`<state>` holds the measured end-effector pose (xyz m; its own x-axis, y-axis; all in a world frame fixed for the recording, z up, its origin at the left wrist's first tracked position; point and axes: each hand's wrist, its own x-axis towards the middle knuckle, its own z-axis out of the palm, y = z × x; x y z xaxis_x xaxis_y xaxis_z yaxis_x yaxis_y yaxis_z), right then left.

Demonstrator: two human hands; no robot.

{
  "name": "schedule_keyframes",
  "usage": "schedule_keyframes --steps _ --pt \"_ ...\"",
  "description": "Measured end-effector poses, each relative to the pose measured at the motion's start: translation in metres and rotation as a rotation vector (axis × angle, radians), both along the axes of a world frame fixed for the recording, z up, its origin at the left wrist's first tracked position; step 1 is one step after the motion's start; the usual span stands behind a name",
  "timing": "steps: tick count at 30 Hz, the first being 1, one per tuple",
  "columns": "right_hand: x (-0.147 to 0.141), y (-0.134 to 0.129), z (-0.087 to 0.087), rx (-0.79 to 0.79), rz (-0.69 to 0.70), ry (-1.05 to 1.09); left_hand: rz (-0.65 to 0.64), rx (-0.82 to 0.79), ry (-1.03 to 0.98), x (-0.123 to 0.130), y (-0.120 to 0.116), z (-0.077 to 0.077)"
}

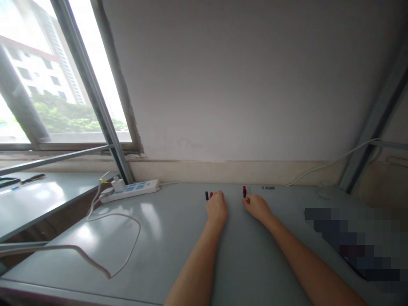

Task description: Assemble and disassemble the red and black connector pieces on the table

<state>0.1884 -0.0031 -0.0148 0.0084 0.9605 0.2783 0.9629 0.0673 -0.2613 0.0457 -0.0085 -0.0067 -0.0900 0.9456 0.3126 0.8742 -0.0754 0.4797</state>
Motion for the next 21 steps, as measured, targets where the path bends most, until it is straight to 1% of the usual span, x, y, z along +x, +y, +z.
schedule_keyframes --steps 2,4,7,9,11,14,18,21 --pt "0.000 0.001 -0.001 0.027 0.029 0.041 -0.063 0.044 -0.165 0.001 0.005 -0.005" --pt "-0.001 0.003 -0.003 0.067 0.083 0.118 -0.122 0.055 -0.375 0.004 0.010 -0.009" --pt "-0.001 0.007 -0.006 0.096 0.201 0.272 -0.185 -0.002 -0.681 0.009 0.016 -0.012" --pt "-0.001 0.009 -0.008 0.087 0.268 0.349 -0.204 -0.039 -0.814 0.012 0.018 -0.013" --pt "-0.001 0.010 -0.009 0.082 0.295 0.395 -0.218 -0.053 -0.883 0.013 0.019 -0.014" --pt "-0.001 0.011 -0.010 0.082 0.287 0.444 -0.247 -0.069 -0.935 0.013 0.017 -0.013" --pt "-0.002 0.012 -0.009 0.071 0.285 0.499 -0.272 -0.091 -0.956 0.013 0.016 -0.012" --pt "-0.002 0.013 -0.008 0.049 0.295 0.555 -0.263 -0.100 -0.962 0.013 0.015 -0.011"
